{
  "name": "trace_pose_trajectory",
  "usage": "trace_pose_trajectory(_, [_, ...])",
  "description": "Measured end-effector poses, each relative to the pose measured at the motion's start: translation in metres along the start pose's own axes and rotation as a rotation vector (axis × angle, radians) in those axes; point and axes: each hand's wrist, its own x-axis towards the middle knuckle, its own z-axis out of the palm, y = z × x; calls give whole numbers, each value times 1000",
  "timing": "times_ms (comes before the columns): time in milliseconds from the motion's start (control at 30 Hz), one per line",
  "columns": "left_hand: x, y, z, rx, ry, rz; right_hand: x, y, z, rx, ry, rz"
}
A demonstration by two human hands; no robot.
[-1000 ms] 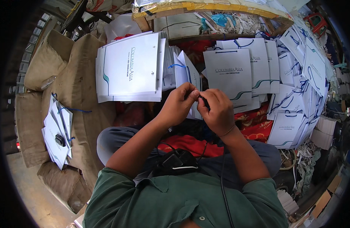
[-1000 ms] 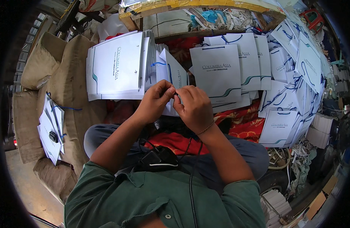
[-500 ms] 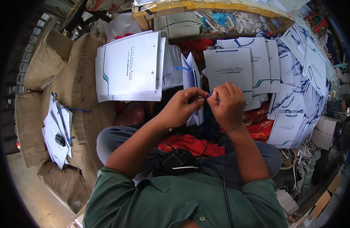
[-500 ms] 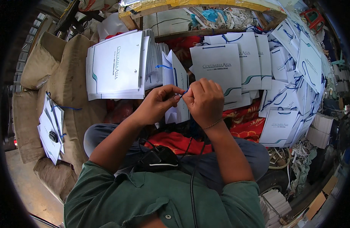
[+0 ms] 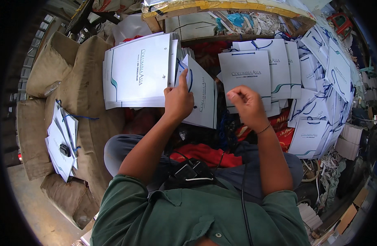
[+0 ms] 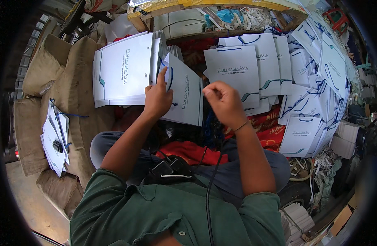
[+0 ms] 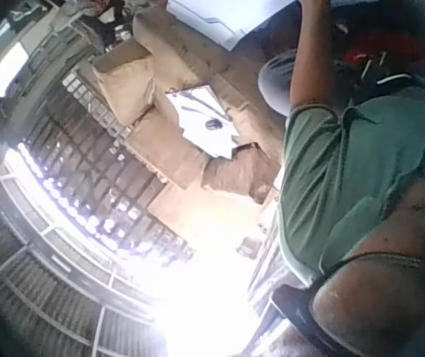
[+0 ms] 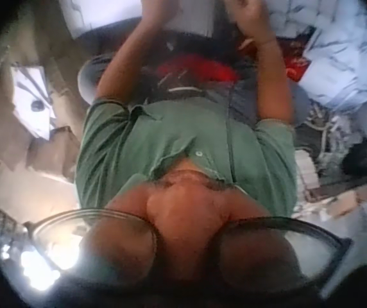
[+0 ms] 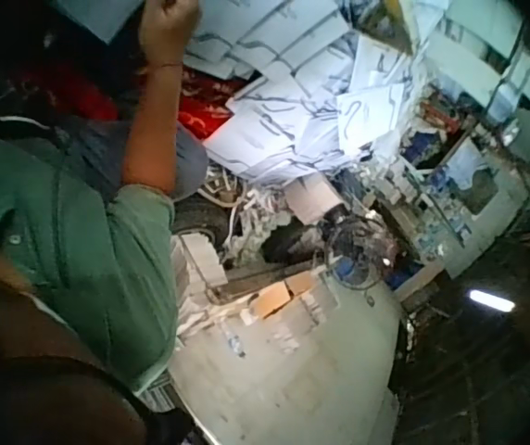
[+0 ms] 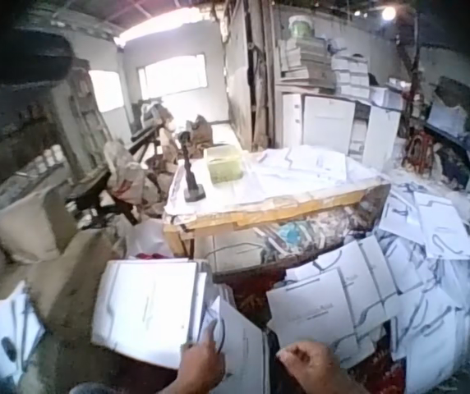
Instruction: The person assembles paper gift bags by threading cord handles through the holes and securing them by hand.
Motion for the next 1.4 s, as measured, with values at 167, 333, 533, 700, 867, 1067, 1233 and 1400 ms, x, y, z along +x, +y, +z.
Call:
trace_pose_trajectory(167, [-6,17,-41,119,276,267,6,38,-39,-547,20,168])
trace_pose_trajectory(333, [-25,29,-111,-36,117,588,-6,158,-46,-820,-312,357])
trace_pose_trajectory(533, [-30,11,-128,-415,-434,339,-9,212,-1,-659,-619,367])
trace_pose_trajectory(700, [-17,-11,-77,-551,-662,-78,-85,209,65,-778,-763,218])
trace_pose_trajectory(867, [-11,-5,-14,-329,-336,-95,-57,215,60,-914,-846,138])
trace_pose_trajectory(1067, [-1,19,-31,-531,-236,9,-56,212,14,-1114,-932,69])
trace_pose_trajectory(1233, [-2,3,-44,-375,99,250,-31,81,-14,-883,-1133,139])
trace_pose_trajectory(1400, [-18,23,-59,-365,-98,70,-32,-1,-17,92,-383,409])
